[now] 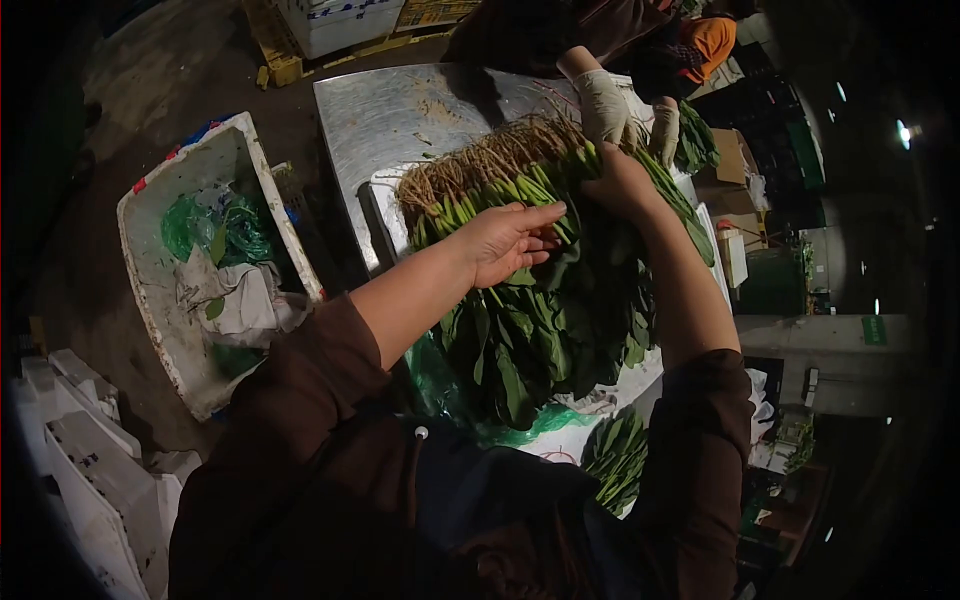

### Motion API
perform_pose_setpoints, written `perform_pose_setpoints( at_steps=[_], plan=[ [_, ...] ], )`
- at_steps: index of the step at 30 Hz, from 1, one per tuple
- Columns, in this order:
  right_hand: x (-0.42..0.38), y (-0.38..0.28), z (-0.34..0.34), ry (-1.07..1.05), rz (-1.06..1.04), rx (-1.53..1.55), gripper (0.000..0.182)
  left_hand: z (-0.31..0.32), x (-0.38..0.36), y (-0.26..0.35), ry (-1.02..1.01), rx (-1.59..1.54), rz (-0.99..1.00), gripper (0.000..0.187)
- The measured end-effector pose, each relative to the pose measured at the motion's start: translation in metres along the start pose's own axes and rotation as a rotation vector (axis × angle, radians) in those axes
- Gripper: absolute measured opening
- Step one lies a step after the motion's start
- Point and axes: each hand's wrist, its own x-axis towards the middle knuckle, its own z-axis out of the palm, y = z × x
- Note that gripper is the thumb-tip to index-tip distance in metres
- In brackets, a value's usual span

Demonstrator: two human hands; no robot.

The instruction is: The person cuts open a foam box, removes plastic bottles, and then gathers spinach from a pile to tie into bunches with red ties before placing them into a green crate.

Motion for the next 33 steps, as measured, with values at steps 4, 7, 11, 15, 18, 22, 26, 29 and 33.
perform_pose_setpoints(
  at_steps=[4, 7, 11, 15, 18, 22, 26, 29, 33],
  plan=[
    [-0.028, -0.026, 0.006, 0.036, -0.1, -0.071, 0.034, -0.002, 0.002, -0.001, -0.001, -0.02, -0.022, 0.028],
    [-0.058, -0.052, 0.019, 0.093, -0.162, -0.161, 0.031, 0.005, -0.002, -0.013, 0.085, -0.022, 0.064, 0.037],
    [-0.102, -0.079, 0.019, 0.141, -0.302, -0.109, 0.04, 0.019, -0.026, -0.018, 0.232, -0.018, 0.23, 0.055],
    [-0.117, -0.078, -0.018, -0.042, -0.282, 0.168, 0.058, 0.001, -0.023, -0.03, 0.214, -0.238, 0.121, 0.045],
    [-0.091, -0.039, -0.025, 0.356, -0.127, -0.135, 0.066, -0.005, -0.012, -0.037, 0.422, -0.139, 0.137, 0.031],
    [-0.063, -0.002, -0.03, -0.058, 0.234, -0.07, 0.065, 0.013, -0.029, -0.022, 0.566, 0.01, 0.056, 0.027],
    [-0.065, -0.002, -0.029, -0.043, 0.109, 0.222, 0.056, -0.002, -0.028, -0.02, 0.234, 0.225, 0.516, 0.047],
    [-0.051, -0.008, -0.026, 0.1, 0.004, 0.274, 0.056, -0.016, -0.014, -0.01, 0.446, 0.051, 0.151, 0.081],
    [0.007, 0.032, 0.024, 0.126, 0.042, 0.106, 0.09, -0.024, -0.014, -0.023, 0.179, -0.047, 0.206, 0.093]
  ],
)
